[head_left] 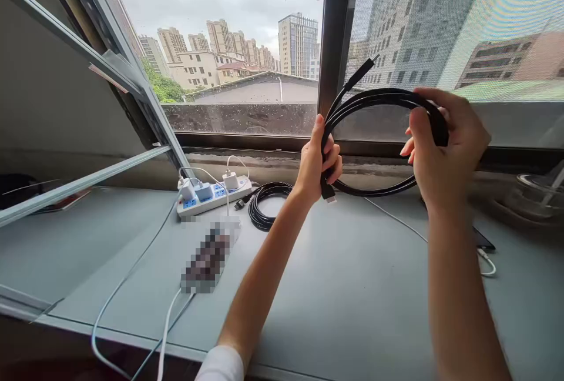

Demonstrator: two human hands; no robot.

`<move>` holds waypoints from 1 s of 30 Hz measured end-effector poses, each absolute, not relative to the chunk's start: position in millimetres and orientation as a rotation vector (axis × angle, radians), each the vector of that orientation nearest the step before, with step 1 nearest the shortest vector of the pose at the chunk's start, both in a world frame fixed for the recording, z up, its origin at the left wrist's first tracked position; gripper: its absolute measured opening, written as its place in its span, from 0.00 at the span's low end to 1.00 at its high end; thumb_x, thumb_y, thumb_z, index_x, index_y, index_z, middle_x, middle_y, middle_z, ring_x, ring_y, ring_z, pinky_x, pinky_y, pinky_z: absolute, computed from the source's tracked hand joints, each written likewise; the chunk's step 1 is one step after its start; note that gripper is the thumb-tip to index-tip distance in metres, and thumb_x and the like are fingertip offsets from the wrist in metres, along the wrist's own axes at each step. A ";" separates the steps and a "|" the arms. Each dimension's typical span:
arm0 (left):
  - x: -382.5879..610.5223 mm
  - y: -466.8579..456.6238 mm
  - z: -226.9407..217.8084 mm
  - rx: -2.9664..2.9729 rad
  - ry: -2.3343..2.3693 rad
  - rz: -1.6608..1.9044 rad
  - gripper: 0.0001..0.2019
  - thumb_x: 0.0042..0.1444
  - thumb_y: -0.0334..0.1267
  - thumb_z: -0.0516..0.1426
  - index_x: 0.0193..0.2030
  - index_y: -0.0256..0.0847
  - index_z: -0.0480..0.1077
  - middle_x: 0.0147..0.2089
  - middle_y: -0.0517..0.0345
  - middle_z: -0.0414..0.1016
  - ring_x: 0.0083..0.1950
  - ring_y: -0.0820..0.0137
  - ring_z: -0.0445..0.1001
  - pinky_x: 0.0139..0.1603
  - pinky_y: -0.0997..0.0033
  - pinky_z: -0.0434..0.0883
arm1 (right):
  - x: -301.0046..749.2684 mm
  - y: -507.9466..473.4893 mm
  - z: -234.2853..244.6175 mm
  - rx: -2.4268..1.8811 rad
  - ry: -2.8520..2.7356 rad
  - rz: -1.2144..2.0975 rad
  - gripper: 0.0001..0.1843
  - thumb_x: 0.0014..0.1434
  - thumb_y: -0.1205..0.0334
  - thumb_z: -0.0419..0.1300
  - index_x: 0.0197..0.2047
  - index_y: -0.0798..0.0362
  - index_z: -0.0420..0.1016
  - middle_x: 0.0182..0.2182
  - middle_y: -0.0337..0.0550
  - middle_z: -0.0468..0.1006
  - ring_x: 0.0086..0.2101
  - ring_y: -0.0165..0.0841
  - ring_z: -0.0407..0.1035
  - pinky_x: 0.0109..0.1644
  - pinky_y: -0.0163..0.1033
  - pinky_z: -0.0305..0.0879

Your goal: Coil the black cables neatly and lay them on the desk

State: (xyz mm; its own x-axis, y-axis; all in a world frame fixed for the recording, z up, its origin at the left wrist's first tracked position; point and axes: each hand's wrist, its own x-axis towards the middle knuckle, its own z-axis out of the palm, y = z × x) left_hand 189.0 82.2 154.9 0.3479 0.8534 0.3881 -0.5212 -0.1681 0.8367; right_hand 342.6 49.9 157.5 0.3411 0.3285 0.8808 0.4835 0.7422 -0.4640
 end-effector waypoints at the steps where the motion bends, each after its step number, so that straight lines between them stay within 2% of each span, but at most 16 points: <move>1: 188.3 83.1 154.6 1.221 0.370 1.248 0.27 0.57 0.60 0.48 0.19 0.42 0.48 0.14 0.67 0.38 0.10 0.80 0.47 0.13 0.72 0.38 | 343.8 51.9 156.8 -0.778 -1.255 -0.123 0.10 0.59 0.56 0.59 0.45 0.43 0.76 0.23 0.38 0.68 0.18 0.28 0.60 0.21 0.36 0.54; 4: 187.3 85.4 154.0 1.212 0.397 1.245 0.27 0.56 0.61 0.49 0.19 0.42 0.48 0.14 0.67 0.39 0.11 0.80 0.43 0.14 0.72 0.37 | 348.9 59.3 153.9 -0.817 -1.262 -0.159 0.11 0.59 0.55 0.59 0.44 0.44 0.76 0.29 0.41 0.71 0.18 0.27 0.61 0.20 0.35 0.53; 7: 188.3 86.2 153.4 1.198 0.411 1.266 0.26 0.57 0.58 0.51 0.18 0.42 0.49 0.14 0.67 0.39 0.13 0.80 0.42 0.14 0.71 0.37 | 351.7 63.4 152.4 -0.858 -1.315 -0.259 0.13 0.60 0.55 0.57 0.47 0.46 0.76 0.39 0.44 0.71 0.23 0.28 0.64 0.25 0.36 0.59; 10: 190.1 86.0 152.7 1.186 0.441 1.307 0.26 0.57 0.56 0.51 0.18 0.42 0.50 0.13 0.66 0.40 0.13 0.80 0.42 0.13 0.72 0.38 | 349.5 61.4 153.6 -0.848 -1.355 -0.318 0.13 0.61 0.55 0.57 0.48 0.45 0.76 0.37 0.44 0.72 0.30 0.31 0.65 0.30 0.36 0.61; 13: 190.2 86.5 152.4 1.191 0.445 1.301 0.25 0.58 0.56 0.50 0.17 0.41 0.53 0.12 0.67 0.39 0.12 0.80 0.44 0.12 0.74 0.39 | 345.8 57.9 155.3 -0.825 -1.343 -0.309 0.12 0.59 0.56 0.59 0.46 0.45 0.77 0.35 0.44 0.72 0.29 0.32 0.64 0.29 0.36 0.59; 21: 186.9 86.7 154.8 1.177 0.373 1.012 0.23 0.62 0.50 0.46 0.18 0.40 0.55 0.12 0.68 0.39 0.11 0.81 0.43 0.11 0.78 0.41 | 344.1 58.9 153.0 -0.905 -1.342 -0.423 0.09 0.61 0.58 0.56 0.41 0.49 0.76 0.36 0.46 0.73 0.37 0.37 0.68 0.33 0.39 0.64; 23: 188.1 85.8 154.2 1.183 0.383 1.072 0.21 0.61 0.49 0.48 0.22 0.40 0.59 0.13 0.69 0.39 0.11 0.81 0.42 0.11 0.78 0.40 | 344.6 59.1 152.5 -0.910 -1.350 -0.415 0.09 0.62 0.57 0.56 0.42 0.48 0.76 0.36 0.46 0.73 0.38 0.38 0.69 0.34 0.40 0.65; 26: 190.6 84.9 152.7 1.244 0.358 1.323 0.10 0.60 0.46 0.52 0.36 0.43 0.67 0.15 0.71 0.45 0.12 0.82 0.44 0.12 0.79 0.40 | 344.8 59.8 152.2 -0.881 -1.364 -0.426 0.10 0.62 0.56 0.55 0.42 0.48 0.75 0.39 0.47 0.73 0.40 0.39 0.69 0.33 0.40 0.66; 28: 191.8 85.2 152.0 1.310 0.343 1.480 0.10 0.60 0.46 0.53 0.44 0.47 0.67 0.16 0.70 0.50 0.12 0.82 0.45 0.12 0.79 0.41 | 343.9 60.5 152.1 -0.865 -1.370 -0.433 0.10 0.62 0.56 0.55 0.42 0.48 0.75 0.41 0.47 0.72 0.42 0.39 0.68 0.32 0.40 0.67; 30: 192.2 86.0 151.7 1.380 0.364 1.559 0.14 0.60 0.49 0.52 0.46 0.46 0.69 0.16 0.69 0.52 0.13 0.83 0.46 0.12 0.79 0.42 | 342.2 61.1 152.0 -0.864 -1.365 -0.421 0.11 0.62 0.56 0.54 0.45 0.47 0.73 0.41 0.46 0.73 0.41 0.39 0.69 0.30 0.39 0.66</move>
State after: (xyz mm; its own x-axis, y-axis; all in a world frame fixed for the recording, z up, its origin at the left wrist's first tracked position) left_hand 192.2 86.0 151.7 0.1297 0.8021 0.5830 -0.4613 -0.4716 0.7515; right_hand 342.2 61.1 152.0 0.1956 0.2135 0.9572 0.7159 0.6360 -0.2881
